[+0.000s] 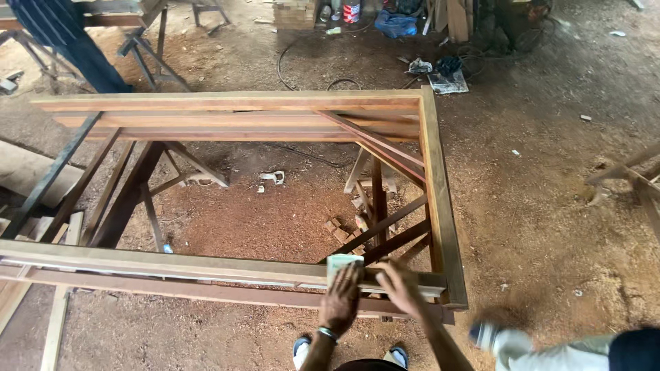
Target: The person is sanding the surface of a wooden window frame by hand with a piece of sandpaper, moving it along the long sections and corners of the wood.
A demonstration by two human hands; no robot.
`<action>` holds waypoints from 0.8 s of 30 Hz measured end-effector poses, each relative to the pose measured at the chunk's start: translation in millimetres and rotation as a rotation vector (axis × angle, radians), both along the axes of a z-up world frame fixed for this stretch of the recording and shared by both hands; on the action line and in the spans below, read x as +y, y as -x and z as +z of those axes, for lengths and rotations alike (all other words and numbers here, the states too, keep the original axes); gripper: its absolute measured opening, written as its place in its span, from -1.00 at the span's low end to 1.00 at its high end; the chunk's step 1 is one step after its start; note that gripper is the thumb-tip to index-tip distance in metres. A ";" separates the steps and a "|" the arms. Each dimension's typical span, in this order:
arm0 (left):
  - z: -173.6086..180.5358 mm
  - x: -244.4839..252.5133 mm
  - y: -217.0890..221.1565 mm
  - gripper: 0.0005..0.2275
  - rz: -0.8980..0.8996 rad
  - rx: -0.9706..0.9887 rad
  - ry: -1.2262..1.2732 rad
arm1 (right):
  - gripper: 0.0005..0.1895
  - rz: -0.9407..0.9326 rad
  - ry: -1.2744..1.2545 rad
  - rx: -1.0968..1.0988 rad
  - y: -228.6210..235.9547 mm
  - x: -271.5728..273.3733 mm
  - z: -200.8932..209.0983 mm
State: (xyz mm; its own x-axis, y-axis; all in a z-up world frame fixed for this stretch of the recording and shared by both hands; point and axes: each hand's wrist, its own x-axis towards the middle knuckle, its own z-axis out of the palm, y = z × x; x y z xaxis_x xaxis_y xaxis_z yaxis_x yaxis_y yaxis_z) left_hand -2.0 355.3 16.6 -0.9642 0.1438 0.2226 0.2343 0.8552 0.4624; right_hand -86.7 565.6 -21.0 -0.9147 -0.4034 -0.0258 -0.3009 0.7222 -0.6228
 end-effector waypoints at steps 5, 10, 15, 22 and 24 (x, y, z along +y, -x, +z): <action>3.0 -50.7 10.9 -0.46 0.258 -0.064 0.299 | -0.42 -0.306 -0.231 0.490 9.8 67.6 27.9; 7.8 31.1 33.5 -0.46 0.048 -0.109 0.447 | -0.36 -0.454 -0.424 0.511 4.7 69.0 41.8; 0.2 35.5 26.2 -0.47 -0.239 -0.160 0.114 | -0.36 -0.435 -0.354 0.489 3.6 68.9 41.2; 13.3 -30.0 30.4 -0.49 0.154 -0.323 0.128 | -0.38 -0.453 -0.410 0.488 2.4 69.4 35.1; 21.7 -17.0 30.8 -0.45 0.151 -0.384 0.299 | -0.42 -0.453 -0.469 0.448 2.3 67.2 39.1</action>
